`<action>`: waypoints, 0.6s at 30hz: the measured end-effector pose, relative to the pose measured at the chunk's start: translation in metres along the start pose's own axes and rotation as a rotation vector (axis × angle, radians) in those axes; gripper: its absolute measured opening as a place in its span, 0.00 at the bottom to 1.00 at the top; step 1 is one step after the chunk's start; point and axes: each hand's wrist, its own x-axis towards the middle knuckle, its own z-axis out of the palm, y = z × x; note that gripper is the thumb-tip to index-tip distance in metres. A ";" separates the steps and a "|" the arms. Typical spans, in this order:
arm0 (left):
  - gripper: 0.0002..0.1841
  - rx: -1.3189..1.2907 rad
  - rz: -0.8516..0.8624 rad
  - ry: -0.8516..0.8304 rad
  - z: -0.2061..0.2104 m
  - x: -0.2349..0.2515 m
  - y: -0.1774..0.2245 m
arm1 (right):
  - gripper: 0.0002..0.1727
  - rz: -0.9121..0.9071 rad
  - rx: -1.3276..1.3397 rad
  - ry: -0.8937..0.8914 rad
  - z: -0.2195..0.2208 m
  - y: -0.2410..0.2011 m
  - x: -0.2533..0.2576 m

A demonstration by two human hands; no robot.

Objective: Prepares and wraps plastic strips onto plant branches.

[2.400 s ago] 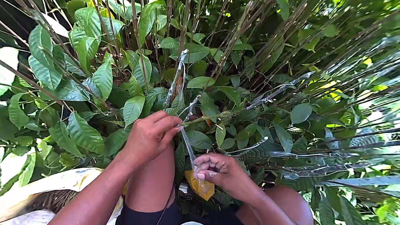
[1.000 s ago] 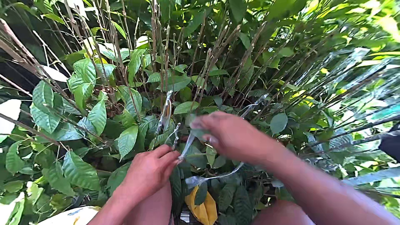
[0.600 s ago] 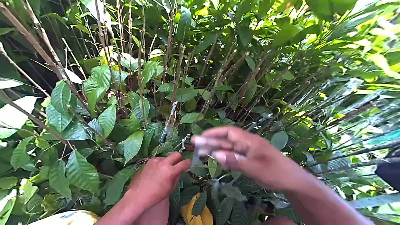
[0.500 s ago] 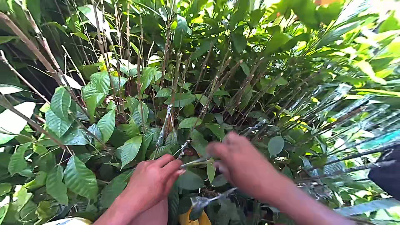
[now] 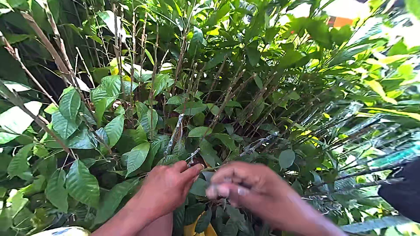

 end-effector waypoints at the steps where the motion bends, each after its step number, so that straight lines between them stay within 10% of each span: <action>1: 0.17 -0.010 0.015 -0.030 0.000 0.000 0.002 | 0.14 0.046 -0.032 -0.001 -0.015 0.006 0.005; 6: 0.18 -0.053 0.042 0.030 -0.005 0.003 0.001 | 0.11 -0.018 -0.729 0.179 -0.001 0.052 0.002; 14: 0.16 -0.098 -0.007 0.092 -0.004 0.008 -0.002 | 0.13 -0.032 0.274 0.055 -0.017 0.016 -0.017; 18: 0.16 -0.121 0.025 0.080 -0.003 0.010 0.006 | 0.17 0.017 -0.534 0.167 -0.021 0.040 -0.009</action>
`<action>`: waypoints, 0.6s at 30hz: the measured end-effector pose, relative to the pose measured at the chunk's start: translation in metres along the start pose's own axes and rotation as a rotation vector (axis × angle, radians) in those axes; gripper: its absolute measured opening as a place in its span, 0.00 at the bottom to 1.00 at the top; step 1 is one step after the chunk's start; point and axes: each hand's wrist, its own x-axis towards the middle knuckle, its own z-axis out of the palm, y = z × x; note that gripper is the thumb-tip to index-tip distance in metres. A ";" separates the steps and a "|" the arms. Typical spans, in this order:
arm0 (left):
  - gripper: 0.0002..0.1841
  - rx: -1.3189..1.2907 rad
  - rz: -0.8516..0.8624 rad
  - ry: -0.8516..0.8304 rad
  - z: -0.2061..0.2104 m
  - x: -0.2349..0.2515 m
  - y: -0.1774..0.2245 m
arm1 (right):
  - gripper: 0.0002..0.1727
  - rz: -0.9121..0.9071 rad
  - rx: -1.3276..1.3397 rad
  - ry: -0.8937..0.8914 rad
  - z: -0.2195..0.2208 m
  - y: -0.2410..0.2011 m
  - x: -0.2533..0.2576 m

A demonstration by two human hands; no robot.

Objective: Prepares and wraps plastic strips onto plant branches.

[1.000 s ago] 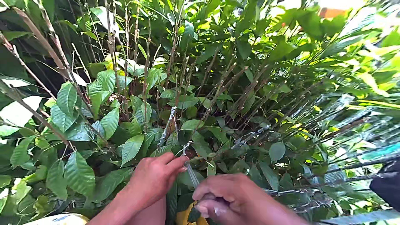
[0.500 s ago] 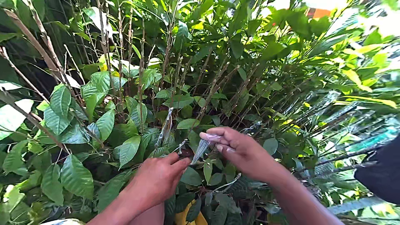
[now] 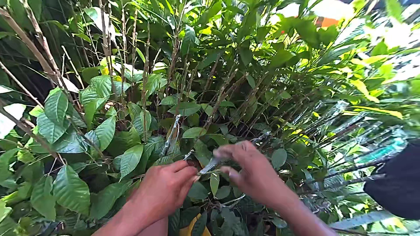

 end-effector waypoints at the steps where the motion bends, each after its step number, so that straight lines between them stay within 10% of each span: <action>1: 0.16 0.008 -0.016 0.030 -0.003 0.001 -0.001 | 0.13 -0.035 0.026 0.002 0.005 -0.005 -0.006; 5: 0.15 -0.023 -0.019 0.019 -0.004 0.005 0.003 | 0.14 -0.069 0.645 0.006 0.001 -0.015 -0.005; 9: 0.16 -0.020 -0.005 0.045 -0.005 0.009 0.004 | 0.12 -0.115 -0.049 0.179 0.016 -0.004 -0.004; 14: 0.15 -0.053 0.021 0.035 -0.002 0.011 0.008 | 0.15 -0.041 0.682 0.036 0.004 -0.014 -0.007; 18: 0.14 -0.118 0.043 0.002 -0.005 0.016 0.008 | 0.13 -0.185 -0.079 0.234 0.021 -0.004 -0.007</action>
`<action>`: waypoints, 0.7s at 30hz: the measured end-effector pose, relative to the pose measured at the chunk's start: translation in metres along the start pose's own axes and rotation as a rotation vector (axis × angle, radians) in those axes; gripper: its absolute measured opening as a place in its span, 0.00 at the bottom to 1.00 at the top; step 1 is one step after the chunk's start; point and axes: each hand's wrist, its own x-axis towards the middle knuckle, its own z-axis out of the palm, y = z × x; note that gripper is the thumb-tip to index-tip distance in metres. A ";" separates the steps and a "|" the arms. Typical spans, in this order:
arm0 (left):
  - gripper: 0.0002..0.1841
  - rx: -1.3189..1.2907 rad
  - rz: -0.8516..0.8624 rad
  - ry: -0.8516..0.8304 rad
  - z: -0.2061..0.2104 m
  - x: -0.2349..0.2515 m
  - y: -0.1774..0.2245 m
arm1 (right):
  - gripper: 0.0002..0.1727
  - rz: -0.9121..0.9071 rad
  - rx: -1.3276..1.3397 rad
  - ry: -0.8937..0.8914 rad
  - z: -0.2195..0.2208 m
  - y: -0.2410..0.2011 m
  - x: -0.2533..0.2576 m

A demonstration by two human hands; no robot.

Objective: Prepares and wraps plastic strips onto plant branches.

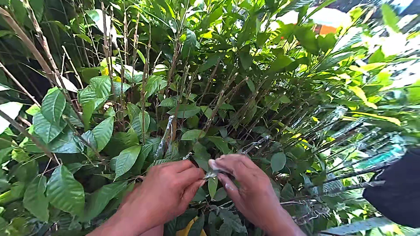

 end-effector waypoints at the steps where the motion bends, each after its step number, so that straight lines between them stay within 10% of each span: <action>1: 0.15 -0.025 0.004 0.008 0.001 0.002 0.001 | 0.08 -0.046 -0.062 0.035 0.004 -0.003 -0.002; 11: 0.16 0.038 0.041 0.121 0.002 0.009 0.004 | 0.12 0.282 0.420 -0.150 -0.006 -0.007 -0.026; 17: 0.13 -0.164 0.071 -0.010 0.006 0.014 -0.003 | 0.13 -0.042 -0.111 -0.039 -0.044 -0.019 0.000; 21: 0.13 -0.313 -0.008 -0.107 0.004 0.007 -0.004 | 0.13 0.135 -0.245 -0.208 -0.004 0.008 0.021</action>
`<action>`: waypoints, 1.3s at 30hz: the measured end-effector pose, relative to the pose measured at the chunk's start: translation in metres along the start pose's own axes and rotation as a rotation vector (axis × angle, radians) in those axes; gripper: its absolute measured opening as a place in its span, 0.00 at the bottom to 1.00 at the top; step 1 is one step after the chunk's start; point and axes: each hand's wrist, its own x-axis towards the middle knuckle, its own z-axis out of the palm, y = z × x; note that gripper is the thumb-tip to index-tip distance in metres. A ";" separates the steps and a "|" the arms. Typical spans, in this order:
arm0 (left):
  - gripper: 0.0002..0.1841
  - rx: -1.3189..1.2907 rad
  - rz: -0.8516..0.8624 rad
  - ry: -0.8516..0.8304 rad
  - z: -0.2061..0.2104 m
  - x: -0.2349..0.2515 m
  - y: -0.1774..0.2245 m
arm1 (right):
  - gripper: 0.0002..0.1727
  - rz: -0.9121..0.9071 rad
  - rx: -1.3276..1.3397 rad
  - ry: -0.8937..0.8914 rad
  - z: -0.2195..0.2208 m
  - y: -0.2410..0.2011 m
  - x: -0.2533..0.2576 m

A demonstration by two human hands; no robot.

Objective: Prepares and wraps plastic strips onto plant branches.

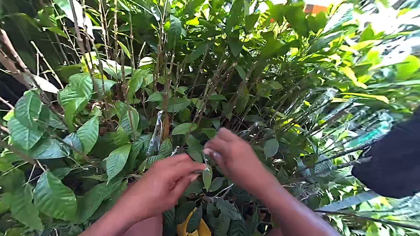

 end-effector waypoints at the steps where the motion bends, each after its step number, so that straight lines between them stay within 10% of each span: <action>1: 0.12 -0.015 -0.061 0.076 -0.006 -0.002 -0.001 | 0.13 0.003 -0.001 -0.052 0.011 -0.010 -0.003; 6: 0.12 0.154 -0.080 0.183 -0.011 -0.005 0.007 | 0.07 -0.257 -0.283 0.115 -0.008 -0.074 -0.004; 11: 0.11 -0.021 -0.105 0.187 -0.014 -0.011 0.004 | 0.16 -0.025 0.072 -0.192 -0.002 -0.024 0.027; 16: 0.08 -0.109 -0.063 0.217 -0.016 -0.009 -0.002 | 0.08 -0.314 -0.228 0.123 -0.017 -0.073 0.014; 21: 0.13 -0.358 -0.144 0.257 -0.020 -0.014 -0.007 | 0.10 -0.238 0.116 -0.084 0.000 -0.032 0.040; 31: 0.07 -0.101 -0.067 0.391 -0.030 -0.012 -0.006 | 0.06 -0.487 0.129 -0.014 0.011 -0.104 0.000; 35: 0.18 -0.244 -0.049 0.274 -0.018 -0.017 -0.003 | 0.08 -0.243 0.226 0.277 -0.012 -0.058 0.045; 39: 0.18 -0.370 -0.069 0.322 -0.025 -0.022 -0.008 | 0.08 0.156 1.069 -0.181 0.015 -0.038 0.040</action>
